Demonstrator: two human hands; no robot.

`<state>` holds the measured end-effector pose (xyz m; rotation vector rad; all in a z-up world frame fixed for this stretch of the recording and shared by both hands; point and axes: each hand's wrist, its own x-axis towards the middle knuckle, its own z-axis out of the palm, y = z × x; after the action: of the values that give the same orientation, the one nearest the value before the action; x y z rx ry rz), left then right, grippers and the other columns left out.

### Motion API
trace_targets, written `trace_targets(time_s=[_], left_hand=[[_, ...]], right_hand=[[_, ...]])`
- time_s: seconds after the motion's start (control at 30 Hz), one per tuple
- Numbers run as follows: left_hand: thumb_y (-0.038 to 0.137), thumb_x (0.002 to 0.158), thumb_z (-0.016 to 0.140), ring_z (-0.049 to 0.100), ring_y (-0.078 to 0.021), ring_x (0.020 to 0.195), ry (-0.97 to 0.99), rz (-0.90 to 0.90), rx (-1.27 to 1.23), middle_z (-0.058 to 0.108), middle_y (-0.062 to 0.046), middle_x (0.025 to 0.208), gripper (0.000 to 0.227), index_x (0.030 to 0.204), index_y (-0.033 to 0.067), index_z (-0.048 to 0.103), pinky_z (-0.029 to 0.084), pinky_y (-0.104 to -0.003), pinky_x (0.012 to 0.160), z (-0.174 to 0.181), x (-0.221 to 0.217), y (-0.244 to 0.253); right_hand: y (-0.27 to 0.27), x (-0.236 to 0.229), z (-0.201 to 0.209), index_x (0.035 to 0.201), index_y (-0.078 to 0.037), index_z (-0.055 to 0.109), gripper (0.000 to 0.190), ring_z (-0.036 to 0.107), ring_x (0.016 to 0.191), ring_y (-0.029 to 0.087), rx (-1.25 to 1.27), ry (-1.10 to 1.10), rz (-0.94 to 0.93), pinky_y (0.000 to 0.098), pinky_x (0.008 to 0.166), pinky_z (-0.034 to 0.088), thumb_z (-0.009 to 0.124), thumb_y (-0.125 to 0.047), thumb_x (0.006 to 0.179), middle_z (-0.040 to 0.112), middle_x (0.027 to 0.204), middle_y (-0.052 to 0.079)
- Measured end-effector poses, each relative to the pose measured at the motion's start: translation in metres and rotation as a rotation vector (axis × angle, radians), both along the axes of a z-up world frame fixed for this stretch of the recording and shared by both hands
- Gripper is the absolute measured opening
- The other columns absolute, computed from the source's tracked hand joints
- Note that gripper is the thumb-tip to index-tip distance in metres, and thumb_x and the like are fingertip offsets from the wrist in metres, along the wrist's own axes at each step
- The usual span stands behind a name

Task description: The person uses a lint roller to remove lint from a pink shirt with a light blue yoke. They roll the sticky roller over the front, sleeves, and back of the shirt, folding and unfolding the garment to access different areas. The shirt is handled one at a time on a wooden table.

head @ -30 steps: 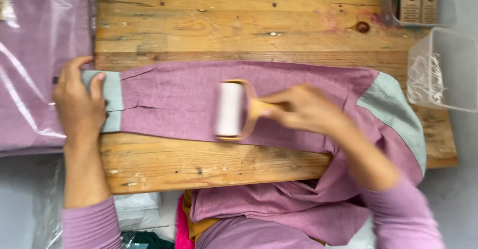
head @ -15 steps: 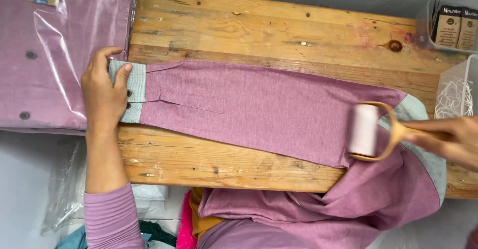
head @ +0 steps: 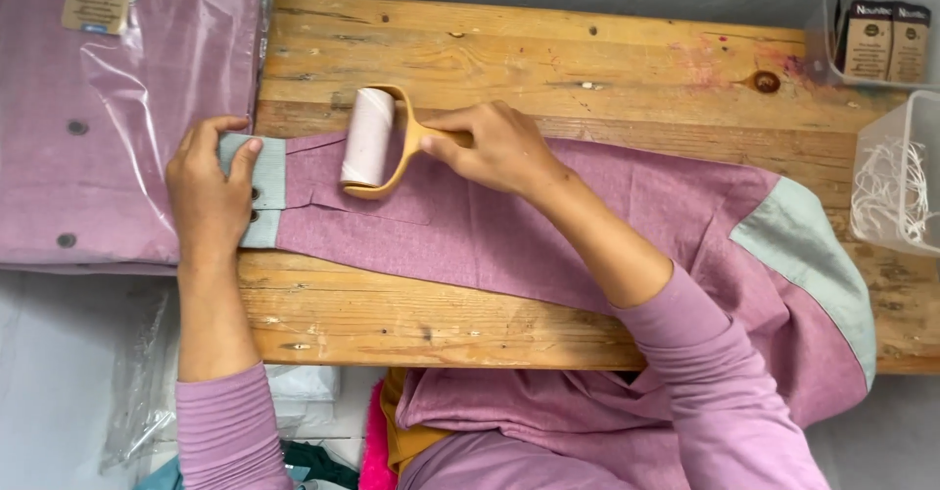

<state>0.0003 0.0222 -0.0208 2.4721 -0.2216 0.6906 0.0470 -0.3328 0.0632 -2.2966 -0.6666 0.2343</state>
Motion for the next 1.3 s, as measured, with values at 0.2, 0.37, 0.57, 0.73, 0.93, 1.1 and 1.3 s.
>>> trace_targets(time_s=[0.2, 0.37, 0.57, 0.73, 0.93, 1.1, 1.3], left_hand=[[-0.004, 0.101, 0.079, 0.066, -0.0392, 0.107, 0.044, 0.005, 0.048, 0.073, -0.020, 0.118, 0.024, 0.123, -0.0044, 0.070, 0.048, -0.048, 0.093, 0.003, -0.001, 0.002], [-0.006, 0.107, 0.081, 0.067, -0.0397, 0.113, 0.061, 0.004, 0.090, 0.074, -0.021, 0.125, 0.023, 0.127, -0.0064, 0.072, 0.048, -0.049, 0.100, -0.002, -0.004, 0.007], [-0.005, 0.110, 0.086, 0.068, -0.0386, 0.112, 0.072, 0.030, 0.137, 0.076, -0.020, 0.127, 0.024, 0.130, -0.0053, 0.074, 0.050, -0.049, 0.098, -0.006, -0.007, 0.010], [-0.011, 0.112, 0.087, 0.066, -0.0401, 0.114, -0.032, 0.052, 0.142, 0.074, -0.024, 0.127, 0.023, 0.130, -0.0101, 0.073, 0.049, -0.048, 0.099, -0.004, -0.010, 0.012], [-0.012, 0.124, 0.077, 0.066, -0.0424, 0.115, -0.074, 0.105, 0.135, 0.072, -0.025, 0.131, 0.015, 0.137, -0.0116, 0.070, 0.049, -0.048, 0.096, 0.003, -0.017, 0.010], [-0.016, 0.119, 0.060, 0.063, -0.0508, 0.120, -0.021, 0.044, 0.126, 0.067, -0.032, 0.134, 0.022, 0.140, -0.0163, 0.064, 0.045, -0.053, 0.104, 0.015, -0.017, -0.003], [-0.021, 0.106, 0.054, 0.062, -0.0541, 0.121, -0.119, -0.016, 0.208, 0.065, -0.036, 0.137, 0.035, 0.140, -0.0218, 0.060, 0.047, -0.055, 0.103, 0.025, -0.014, -0.018]], right_hand=[[-0.134, 0.000, 0.013, 0.121, -0.024, 0.076, 0.041, 0.058, 0.059, 0.009, -0.124, 0.150, -0.024, 0.0306, 0.052, 0.036, 0.061, -0.050, 0.093, 0.080, 0.107, 0.001], [-0.287, -0.039, 0.083, 0.126, -0.014, 0.084, 0.038, 0.065, 0.081, 0.034, -0.530, 0.691, -0.750, 0.0416, 0.078, 0.050, 0.077, -0.025, 0.090, 0.081, 0.092, 0.028], [-0.265, -0.038, 0.081, 0.133, -0.022, 0.075, 0.045, 0.075, 0.100, 0.028, -0.523, 0.662, -0.671, 0.0375, 0.088, 0.056, 0.071, -0.025, 0.088, 0.080, 0.119, 0.013], [-0.171, -0.013, 0.029, 0.130, -0.021, 0.074, 0.041, 0.063, 0.060, 0.013, -0.224, 0.438, -0.289, 0.0273, 0.056, 0.044, 0.066, -0.036, 0.093, 0.077, 0.077, 0.006], [-0.221, -0.046, 0.021, 0.128, -0.020, 0.074, 0.043, 0.062, 0.060, 0.012, -0.170, 0.309, -0.207, 0.0276, 0.056, 0.045, 0.062, -0.041, 0.093, 0.080, 0.085, 0.002], [-0.311, -0.103, 0.064, 0.125, -0.022, 0.084, 0.042, 0.050, 0.076, 0.019, -0.460, 0.624, -0.727, 0.0316, 0.067, 0.036, 0.074, -0.035, 0.087, 0.073, 0.089, 0.002], [-0.283, -0.089, 0.054, 0.123, -0.020, 0.084, 0.039, 0.049, 0.069, 0.020, -0.514, 0.556, -0.695, 0.0346, 0.064, 0.037, 0.071, -0.037, 0.091, 0.067, 0.077, 0.008]])
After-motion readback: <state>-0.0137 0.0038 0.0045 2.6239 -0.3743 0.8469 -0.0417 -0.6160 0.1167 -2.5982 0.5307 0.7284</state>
